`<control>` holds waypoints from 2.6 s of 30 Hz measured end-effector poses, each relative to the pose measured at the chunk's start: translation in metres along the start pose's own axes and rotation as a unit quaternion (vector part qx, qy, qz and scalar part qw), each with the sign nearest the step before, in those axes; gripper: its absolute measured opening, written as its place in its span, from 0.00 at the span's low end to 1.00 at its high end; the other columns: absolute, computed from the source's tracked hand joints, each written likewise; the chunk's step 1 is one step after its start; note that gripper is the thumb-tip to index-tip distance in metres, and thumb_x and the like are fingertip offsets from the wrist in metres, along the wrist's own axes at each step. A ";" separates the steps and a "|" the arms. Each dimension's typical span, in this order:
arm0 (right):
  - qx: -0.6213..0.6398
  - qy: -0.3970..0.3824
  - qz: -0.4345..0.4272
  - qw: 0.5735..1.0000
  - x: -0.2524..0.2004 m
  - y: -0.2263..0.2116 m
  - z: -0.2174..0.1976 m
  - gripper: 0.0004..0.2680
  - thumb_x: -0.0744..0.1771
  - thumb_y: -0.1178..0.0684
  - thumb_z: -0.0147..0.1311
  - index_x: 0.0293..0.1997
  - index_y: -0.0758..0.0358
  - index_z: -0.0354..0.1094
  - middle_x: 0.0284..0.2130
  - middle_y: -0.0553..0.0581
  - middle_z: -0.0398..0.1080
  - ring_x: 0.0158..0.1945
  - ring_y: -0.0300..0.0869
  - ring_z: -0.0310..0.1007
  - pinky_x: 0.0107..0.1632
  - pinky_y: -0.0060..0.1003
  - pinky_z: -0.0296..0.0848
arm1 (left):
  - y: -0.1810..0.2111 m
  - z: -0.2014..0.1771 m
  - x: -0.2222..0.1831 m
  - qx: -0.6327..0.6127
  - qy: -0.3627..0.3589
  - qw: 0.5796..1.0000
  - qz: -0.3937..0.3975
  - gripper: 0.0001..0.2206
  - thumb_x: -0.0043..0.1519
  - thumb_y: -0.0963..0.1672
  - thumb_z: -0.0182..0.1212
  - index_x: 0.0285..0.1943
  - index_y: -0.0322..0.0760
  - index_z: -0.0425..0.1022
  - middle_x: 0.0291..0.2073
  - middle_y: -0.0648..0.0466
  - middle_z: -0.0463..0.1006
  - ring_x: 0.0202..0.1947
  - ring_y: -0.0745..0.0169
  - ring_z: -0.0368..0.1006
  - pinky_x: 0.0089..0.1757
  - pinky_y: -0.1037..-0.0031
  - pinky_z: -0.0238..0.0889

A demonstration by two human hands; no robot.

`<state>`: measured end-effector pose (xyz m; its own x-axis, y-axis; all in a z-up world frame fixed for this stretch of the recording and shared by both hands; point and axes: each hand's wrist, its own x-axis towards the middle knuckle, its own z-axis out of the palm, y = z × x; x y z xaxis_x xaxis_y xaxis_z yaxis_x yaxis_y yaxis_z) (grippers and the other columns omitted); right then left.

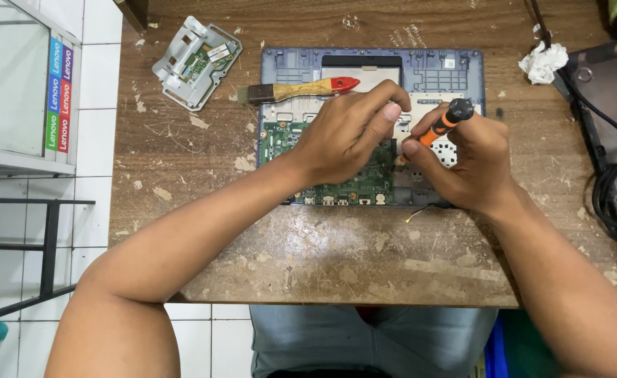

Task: A person is seen cleaning a laptop motherboard with a brush and then using a screwdriver to fasten screws into the board.

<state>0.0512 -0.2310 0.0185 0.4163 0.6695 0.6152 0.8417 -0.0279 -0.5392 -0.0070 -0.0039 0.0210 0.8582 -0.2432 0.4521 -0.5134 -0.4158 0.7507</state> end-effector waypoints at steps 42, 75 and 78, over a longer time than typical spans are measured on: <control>0.132 -0.064 0.063 0.987 0.014 -0.014 0.003 0.08 0.68 0.63 0.66 0.48 0.73 0.70 0.43 0.65 0.74 0.47 0.49 0.75 0.52 0.39 0.76 | -0.008 0.009 -0.005 -0.010 0.172 0.955 0.240 0.15 0.71 0.42 0.72 0.61 0.34 0.71 0.49 0.47 0.81 0.50 0.49 0.78 0.53 0.62 0.73; 0.193 -0.099 0.057 0.975 0.008 0.004 -0.009 0.05 0.67 0.61 0.66 0.42 0.72 0.75 0.37 0.62 0.81 0.39 0.46 0.84 0.42 0.33 0.86 | 0.027 0.009 0.001 -0.055 0.050 0.981 0.179 0.07 0.75 0.41 0.63 0.59 0.35 0.76 0.50 0.49 0.81 0.56 0.49 0.78 0.61 0.61 0.73; 0.125 -0.051 0.085 0.987 0.012 -0.007 0.002 0.12 0.66 0.61 0.73 0.34 0.65 0.65 0.31 0.54 0.67 0.35 0.40 0.66 0.39 0.35 0.67 | 0.028 0.003 0.007 -0.051 0.086 0.975 0.198 0.10 0.69 0.42 0.71 0.54 0.33 0.76 0.46 0.49 0.82 0.50 0.50 0.79 0.58 0.60 0.72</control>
<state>0.0499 -0.2212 0.0288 0.4961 0.7428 0.4496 0.6461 0.0302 -0.7627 -0.0152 -0.0200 0.0444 0.5830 -0.2127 0.7841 -0.8100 -0.2269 0.5407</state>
